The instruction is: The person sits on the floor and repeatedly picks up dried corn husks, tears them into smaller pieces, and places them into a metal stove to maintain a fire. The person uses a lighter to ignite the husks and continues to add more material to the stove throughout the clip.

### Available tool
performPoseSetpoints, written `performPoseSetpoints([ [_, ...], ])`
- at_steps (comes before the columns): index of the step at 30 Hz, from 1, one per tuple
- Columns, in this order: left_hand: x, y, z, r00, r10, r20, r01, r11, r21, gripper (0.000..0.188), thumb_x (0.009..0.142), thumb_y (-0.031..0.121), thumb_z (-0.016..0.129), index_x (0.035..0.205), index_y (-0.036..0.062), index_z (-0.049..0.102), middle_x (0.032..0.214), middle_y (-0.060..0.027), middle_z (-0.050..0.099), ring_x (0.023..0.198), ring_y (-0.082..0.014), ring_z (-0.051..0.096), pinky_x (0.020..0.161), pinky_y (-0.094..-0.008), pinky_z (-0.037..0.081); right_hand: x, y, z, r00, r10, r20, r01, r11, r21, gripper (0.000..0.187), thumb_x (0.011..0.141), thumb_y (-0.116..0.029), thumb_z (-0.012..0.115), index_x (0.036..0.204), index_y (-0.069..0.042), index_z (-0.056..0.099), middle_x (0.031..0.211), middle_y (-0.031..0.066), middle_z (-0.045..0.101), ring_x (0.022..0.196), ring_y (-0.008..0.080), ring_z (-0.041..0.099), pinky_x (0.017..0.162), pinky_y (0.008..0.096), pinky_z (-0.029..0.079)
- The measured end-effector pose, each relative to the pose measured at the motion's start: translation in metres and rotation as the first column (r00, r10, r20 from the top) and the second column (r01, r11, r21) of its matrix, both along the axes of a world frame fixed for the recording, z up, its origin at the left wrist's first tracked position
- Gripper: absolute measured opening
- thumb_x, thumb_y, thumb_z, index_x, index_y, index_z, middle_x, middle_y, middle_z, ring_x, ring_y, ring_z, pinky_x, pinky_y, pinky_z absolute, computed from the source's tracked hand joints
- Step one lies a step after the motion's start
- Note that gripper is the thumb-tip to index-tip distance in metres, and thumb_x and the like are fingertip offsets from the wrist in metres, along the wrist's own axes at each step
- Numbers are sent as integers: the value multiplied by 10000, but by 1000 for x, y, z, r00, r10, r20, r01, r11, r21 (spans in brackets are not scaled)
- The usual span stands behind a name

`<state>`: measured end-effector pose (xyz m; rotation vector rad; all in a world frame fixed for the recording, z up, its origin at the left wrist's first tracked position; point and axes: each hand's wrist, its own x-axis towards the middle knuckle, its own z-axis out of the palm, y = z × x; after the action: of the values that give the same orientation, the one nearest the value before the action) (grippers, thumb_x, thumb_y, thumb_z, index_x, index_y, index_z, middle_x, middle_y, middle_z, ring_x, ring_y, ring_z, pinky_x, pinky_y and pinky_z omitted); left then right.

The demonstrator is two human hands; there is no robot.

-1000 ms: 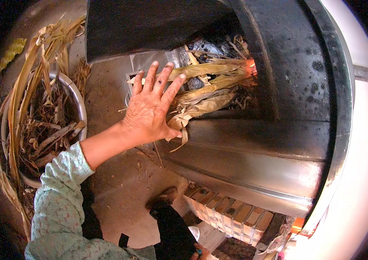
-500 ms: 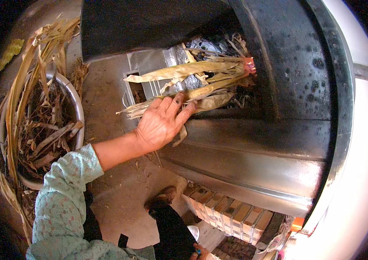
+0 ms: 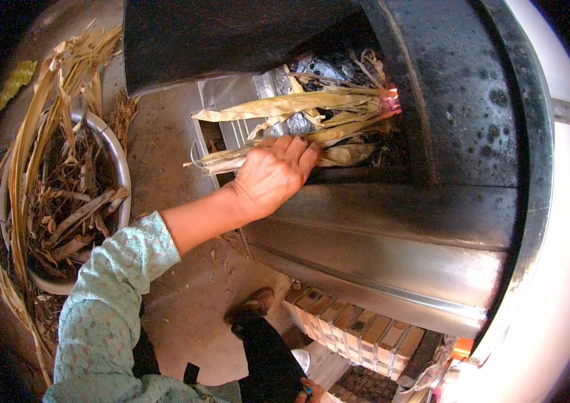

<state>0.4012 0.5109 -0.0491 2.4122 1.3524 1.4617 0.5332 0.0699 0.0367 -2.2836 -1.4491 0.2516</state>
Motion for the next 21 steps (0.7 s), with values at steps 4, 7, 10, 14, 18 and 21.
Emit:
performPoseSetpoints([
  [4, 10, 8, 3, 998, 25, 60, -26, 1000, 13, 229, 732, 149, 550, 937, 48, 575, 760, -46, 513, 738, -180, 548, 581, -296, 484, 3, -2, -4, 999, 28, 19, -29, 999, 32, 225, 905, -101, 422, 1043, 45, 522, 1004, 185, 571, 928, 293, 556, 851, 359, 430],
  [7, 17, 14, 5, 995, 31, 91, -33, 999, 19, 221, 738, 149, 544, 932, 48, 576, 760, -47, 516, 741, -182, 549, 582, -295, 485, 7, -8, -6, 999, 21, 39, -22, 1000, 20, 224, 904, -98, 420, 1042, 48, 520, 1004, 186, 571, 927, 290, 556, 848, 359, 431],
  [10, 23, 19, 7, 994, 64, 92, -67, 997, 27, 215, 739, 151, 543, 925, 47, 574, 764, -48, 525, 739, -186, 557, 586, -294, 488, 6, -5, -4, 998, 38, 41, -39, 999, 3, 220, 901, -89, 415, 1040, 50, 515, 1003, 187, 570, 928, 286, 555, 850, 357, 430],
  [14, 28, 24, 12, 994, 67, 81, -68, 998, 9, 223, 729, 141, 543, 928, 43, 570, 780, -61, 543, 742, -196, 572, 594, -297, 491, 2, -2, -2, 1000, 12, 6, -12, 1000, 6, 221, 897, -84, 407, 1036, 50, 515, 999, 188, 569, 923, 291, 554, 847, 358, 431],
  [18, 34, 28, 20, 998, 60, 35, -58, 998, -39, 225, 718, 123, 543, 925, 38, 567, 793, -75, 554, 756, -208, 580, 600, -307, 494, 8, -8, -5, 999, -2, -32, 2, 1000, 0, 232, 907, -84, 406, 1071, 45, 507, 1035, 184, 558, 956, 284, 541, 866, 355, 420],
  [21, 39, 32, 22, 998, 44, 36, -43, 999, -33, 216, 713, 116, 545, 913, 38, 567, 802, -82, 560, 768, -213, 583, 603, -315, 495, 20, -30, -14, 992, -34, -118, 35, 999, 3, 250, 924, -82, 407, 1124, 39, 496, 1092, 179, 544, 1013, 266, 523, 900, 347, 401],
])
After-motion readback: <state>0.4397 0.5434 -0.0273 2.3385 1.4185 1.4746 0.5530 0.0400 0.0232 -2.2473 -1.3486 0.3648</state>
